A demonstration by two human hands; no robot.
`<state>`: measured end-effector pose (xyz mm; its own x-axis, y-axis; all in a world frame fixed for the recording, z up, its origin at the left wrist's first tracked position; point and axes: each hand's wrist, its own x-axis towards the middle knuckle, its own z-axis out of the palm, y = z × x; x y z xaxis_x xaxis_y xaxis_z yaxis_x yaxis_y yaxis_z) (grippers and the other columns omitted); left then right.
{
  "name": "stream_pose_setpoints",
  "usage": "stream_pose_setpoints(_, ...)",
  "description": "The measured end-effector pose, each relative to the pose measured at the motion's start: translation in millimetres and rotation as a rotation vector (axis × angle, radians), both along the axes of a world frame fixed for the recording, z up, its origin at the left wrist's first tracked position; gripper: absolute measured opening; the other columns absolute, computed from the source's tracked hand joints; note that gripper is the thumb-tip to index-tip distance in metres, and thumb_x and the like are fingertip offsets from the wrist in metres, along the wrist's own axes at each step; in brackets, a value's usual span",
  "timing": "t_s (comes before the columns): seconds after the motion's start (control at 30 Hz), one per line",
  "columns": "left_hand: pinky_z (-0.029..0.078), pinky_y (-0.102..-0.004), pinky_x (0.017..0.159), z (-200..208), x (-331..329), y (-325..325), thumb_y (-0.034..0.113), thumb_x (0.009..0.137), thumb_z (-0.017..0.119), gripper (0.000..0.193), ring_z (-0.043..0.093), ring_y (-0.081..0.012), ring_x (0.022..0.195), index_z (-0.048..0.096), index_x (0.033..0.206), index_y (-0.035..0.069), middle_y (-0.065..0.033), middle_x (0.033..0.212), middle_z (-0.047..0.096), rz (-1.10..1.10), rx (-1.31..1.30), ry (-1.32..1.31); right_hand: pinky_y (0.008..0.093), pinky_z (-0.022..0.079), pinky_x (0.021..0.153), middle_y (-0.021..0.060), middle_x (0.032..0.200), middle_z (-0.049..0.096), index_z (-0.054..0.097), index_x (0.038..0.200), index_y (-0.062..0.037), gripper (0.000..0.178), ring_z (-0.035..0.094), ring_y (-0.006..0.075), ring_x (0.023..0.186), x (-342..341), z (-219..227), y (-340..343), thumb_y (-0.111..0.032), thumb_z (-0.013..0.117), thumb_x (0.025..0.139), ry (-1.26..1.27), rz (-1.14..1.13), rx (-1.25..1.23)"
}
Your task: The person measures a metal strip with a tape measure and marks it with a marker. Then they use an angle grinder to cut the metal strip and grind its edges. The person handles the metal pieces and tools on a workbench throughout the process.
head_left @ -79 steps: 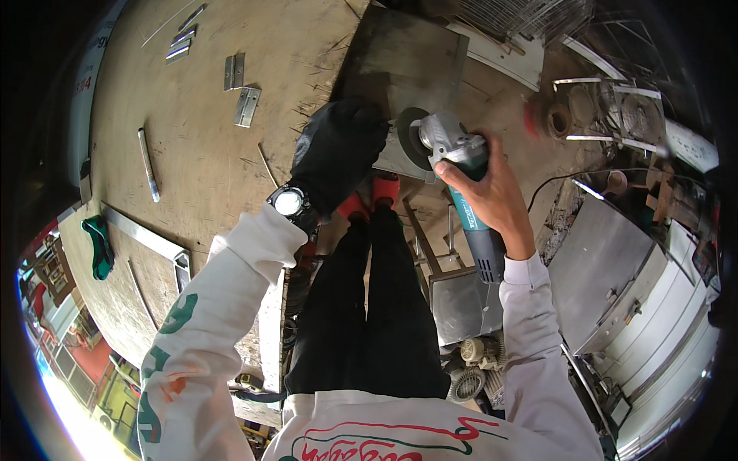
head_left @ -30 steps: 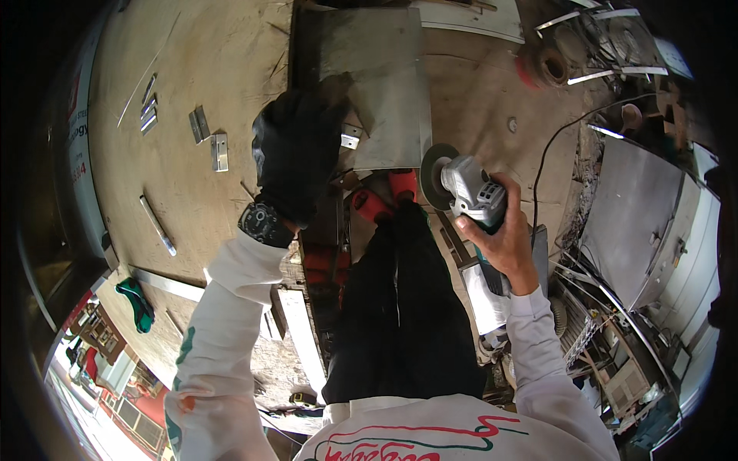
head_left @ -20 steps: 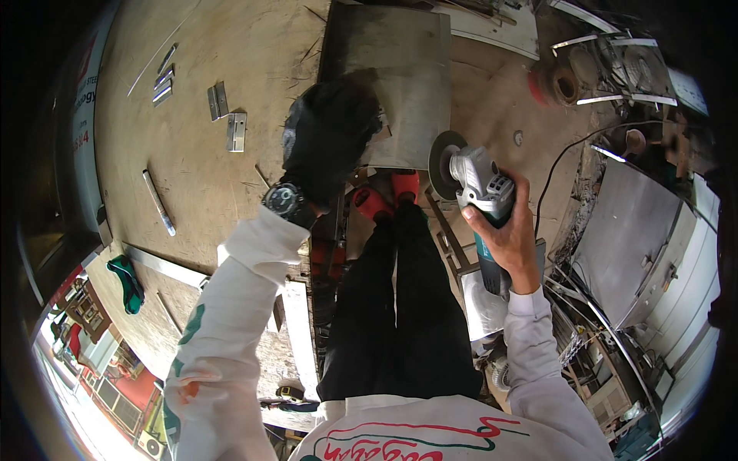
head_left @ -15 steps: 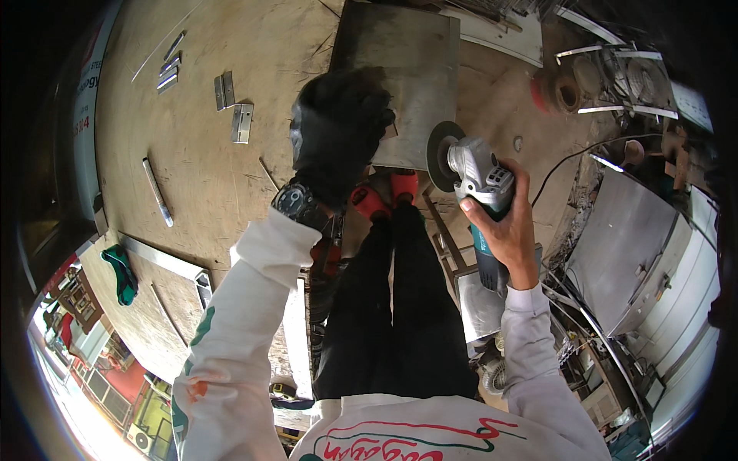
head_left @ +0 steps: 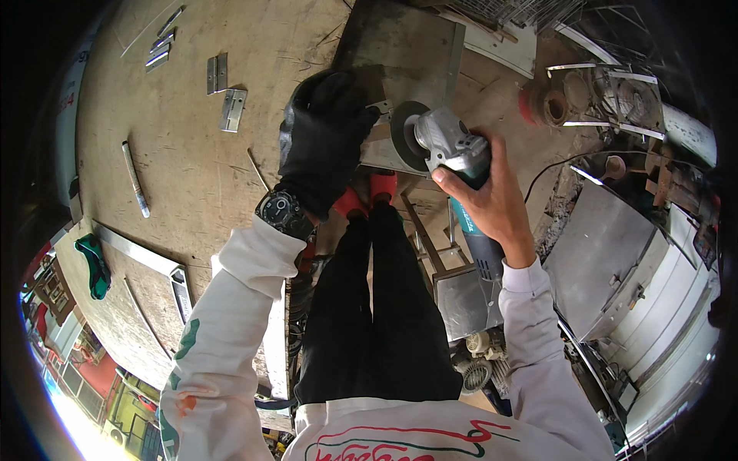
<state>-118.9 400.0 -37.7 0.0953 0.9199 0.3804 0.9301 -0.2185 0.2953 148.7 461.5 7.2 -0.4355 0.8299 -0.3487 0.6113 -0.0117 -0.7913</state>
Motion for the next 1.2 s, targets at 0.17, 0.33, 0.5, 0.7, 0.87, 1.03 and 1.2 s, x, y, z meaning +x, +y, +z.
stream_pose_setpoints(0.17,0.049,-0.0502,0.110,-4.4,-0.3,2.9,0.011,0.070,0.072,0.029,0.062,-0.0323,0.129,0.078,0.099,0.012,-0.0070,0.116,0.071,0.023,-0.005,-0.015,0.0401,0.056,0.091,0.0178,0.114,0.073,0.048,0.140,-0.0076,0.078,0.072,0.0279,0.102,-7.5,5.4,19.0,-0.046,0.090,0.087,-0.064,0.052,-0.055)
stream_pose_setpoints(0.33,0.051,-0.0498,0.107,1.8,1.7,5.5,0.011,0.068,0.074,0.028,0.063,-0.0326,0.128,0.079,0.096,0.012,-0.0065,0.117,0.072,0.037,-0.023,0.014,0.0450,0.058,0.090,0.0215,0.113,0.075,0.047,0.139,-0.0083,0.075,0.076,0.0365,0.102,-11.3,10.1,29.3,-0.043,0.090,0.088,-0.094,0.127,-0.008)
stream_pose_setpoints(0.5,0.053,-0.0486,0.104,4.7,3.8,5.4,0.013,0.072,0.078,0.024,0.063,-0.0333,0.126,0.078,0.096,0.012,-0.0065,0.119,0.071,0.096,-0.085,-0.039,0.0472,0.059,0.088,0.0233,0.111,0.075,0.046,0.141,-0.0080,0.075,0.076,0.0406,0.102,-6.2,4.0,24.4,-0.038,0.089,0.088,-0.104,0.147,0.026)
stream_pose_setpoints(0.7,0.054,-0.0482,0.102,10.4,4.1,8.2,0.013,0.076,0.079,0.019,0.063,-0.0329,0.124,0.079,0.094,0.015,-0.0058,0.119,0.070,0.063,-0.105,0.013,0.0516,0.062,0.075,0.0231,0.108,0.074,0.040,0.147,-0.0084,0.088,0.077,0.0446,0.092,10.9,-23.0,-5.8,-0.039,0.092,0.084,-0.046,0.124,0.238)
stream_pose_setpoints(0.87,0.054,-0.0471,0.102,11.8,5.0,10.6,0.012,0.076,0.080,0.019,0.063,-0.0318,0.124,0.079,0.094,0.014,-0.0056,0.117,0.070,0.066,-0.087,0.041,0.0512,0.063,0.077,0.0241,0.114,0.073,0.037,0.151,-0.0066,0.094,0.077,0.0445,0.095,23.4,-42.9,-23.0,-0.038,0.093,0.083,-0.011,0.106,0.277)
stream_pose_setpoints(1.03,0.053,-0.0467,0.100,6.0,6.6,7.0,0.012,0.077,0.081,0.023,0.064,-0.0321,0.120,0.077,0.099,0.013,-0.0066,0.116,0.069,0.170,-0.207,-0.147,0.0501,0.063,0.078,0.0241,0.115,0.074,0.037,0.151,-0.0073,0.093,0.077,0.0444,0.095,16.2,-42.0,-16.0,-0.038,0.093,0.084,0.071,0.108,0.308)
stream_pose_setpoints(1.2,0.053,-0.0472,0.100,9.7,1.4,11.3,0.011,0.079,0.081,0.024,0.064,-0.0345,0.117,0.075,0.102,0.009,-0.0072,0.117,0.069,0.031,-0.088,-0.010,0.0506,0.063,0.080,0.0262,0.117,0.073,0.037,0.152,-0.0070,0.094,0.077,0.0449,0.098,7.5,-45.2,-8.8,-0.037,0.093,0.083,0.074,0.104,0.274)
